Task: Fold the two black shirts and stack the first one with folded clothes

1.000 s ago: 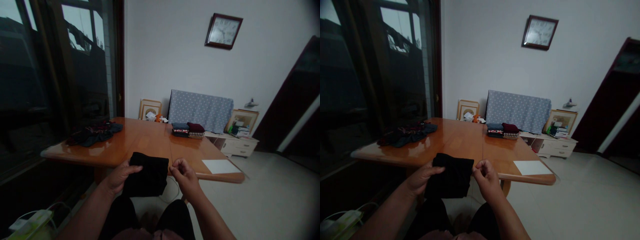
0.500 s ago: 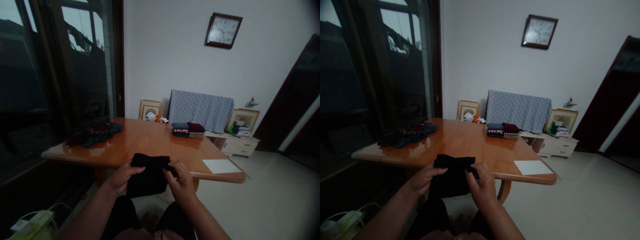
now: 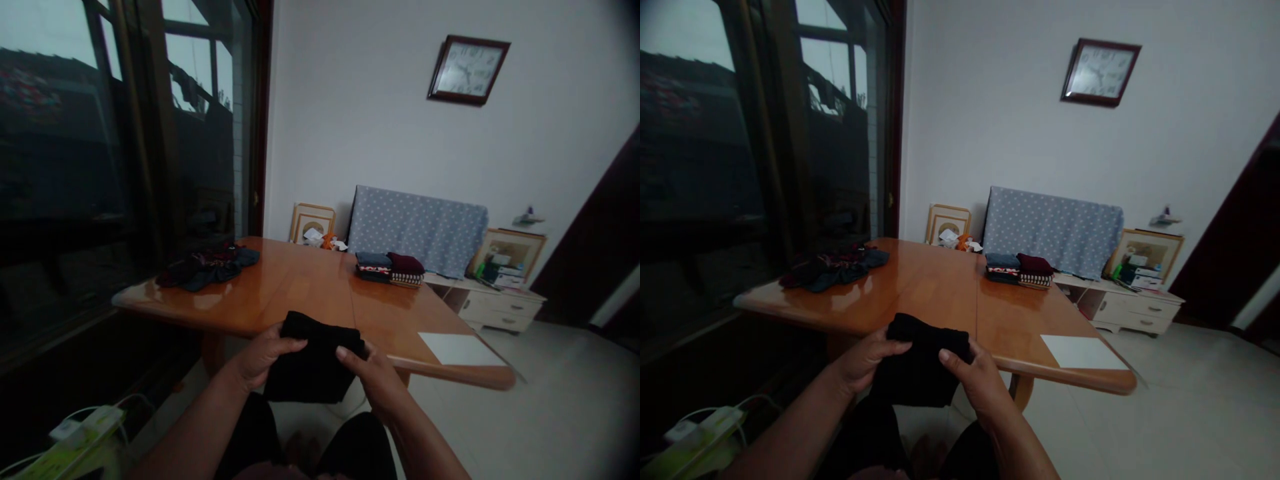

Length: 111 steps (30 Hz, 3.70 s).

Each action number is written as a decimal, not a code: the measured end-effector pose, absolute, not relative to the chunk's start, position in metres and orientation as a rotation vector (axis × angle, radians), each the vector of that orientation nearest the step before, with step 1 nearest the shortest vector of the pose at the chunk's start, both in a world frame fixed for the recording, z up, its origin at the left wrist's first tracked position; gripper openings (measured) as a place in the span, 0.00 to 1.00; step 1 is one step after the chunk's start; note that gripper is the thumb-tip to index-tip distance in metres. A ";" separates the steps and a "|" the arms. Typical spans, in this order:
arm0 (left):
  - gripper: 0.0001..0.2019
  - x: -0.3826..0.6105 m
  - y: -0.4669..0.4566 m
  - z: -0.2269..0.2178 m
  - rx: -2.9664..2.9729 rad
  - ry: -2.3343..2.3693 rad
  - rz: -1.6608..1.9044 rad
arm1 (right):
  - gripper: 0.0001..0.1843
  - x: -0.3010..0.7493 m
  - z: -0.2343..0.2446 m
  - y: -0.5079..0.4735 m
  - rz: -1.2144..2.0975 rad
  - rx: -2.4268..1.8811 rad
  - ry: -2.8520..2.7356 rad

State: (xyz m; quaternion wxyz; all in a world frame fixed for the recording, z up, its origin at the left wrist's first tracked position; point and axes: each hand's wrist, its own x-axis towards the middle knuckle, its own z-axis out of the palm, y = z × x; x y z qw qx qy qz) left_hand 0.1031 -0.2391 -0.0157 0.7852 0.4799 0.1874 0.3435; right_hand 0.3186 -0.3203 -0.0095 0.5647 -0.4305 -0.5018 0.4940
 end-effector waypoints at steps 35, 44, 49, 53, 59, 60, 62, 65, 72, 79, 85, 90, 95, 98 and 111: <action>0.15 0.130 -0.257 -0.002 1.453 0.491 0.679 | 0.63 0.309 -0.014 -0.312 0.105 -1.486 -2.005; 0.17 0.129 -0.265 0.006 1.515 0.561 0.888 | 0.21 0.324 -0.007 -0.321 0.587 -1.337 -1.814; 0.13 0.109 -0.262 0.012 1.556 0.574 1.031 | 0.19 0.346 0.002 -0.333 0.774 -1.255 -1.606; 0.12 0.093 -0.268 0.016 1.607 0.471 1.018 | 0.17 0.368 0.009 -0.345 0.670 -1.265 -1.452; 0.13 0.086 -0.287 0.029 1.974 0.297 0.877 | 0.14 0.380 0.017 -0.362 0.619 -1.263 -1.448; 0.13 0.087 -0.289 0.030 2.036 0.295 0.871 | 0.14 0.380 0.018 -0.363 0.604 -1.271 -1.456; 0.16 0.091 -0.293 0.031 2.121 0.308 0.859 | 0.15 0.378 0.020 -0.366 0.572 -1.288 -1.478; 0.21 0.097 -0.298 0.030 2.213 0.353 0.850 | 0.15 0.373 0.024 -0.368 0.533 -1.275 -1.548; 0.22 0.099 -0.297 0.029 2.445 0.443 0.796 | 0.14 0.365 0.031 -0.374 0.496 -1.260 -1.602; 0.19 0.093 -0.286 0.024 2.416 0.410 0.798 | 0.13 0.374 0.022 -0.371 0.368 -1.276 -1.515; 0.11 0.102 -0.291 0.031 2.356 0.376 0.848 | 0.14 0.384 0.015 -0.366 0.337 -1.266 -1.476; 0.12 0.106 -0.288 0.026 2.374 0.439 0.919 | 0.14 0.381 0.020 -0.370 0.306 -1.277 -1.455; 0.10 0.106 -0.285 0.023 2.312 0.398 0.924 | 0.16 0.378 0.020 -0.374 0.297 -1.291 -1.347; 0.10 0.106 -0.286 0.024 2.299 0.370 0.910 | 0.16 0.380 0.019 -0.374 0.286 -1.291 -1.374; 0.13 0.123 -0.275 0.001 1.862 0.425 0.966 | 0.13 0.388 0.010 -0.369 0.277 -1.278 -1.486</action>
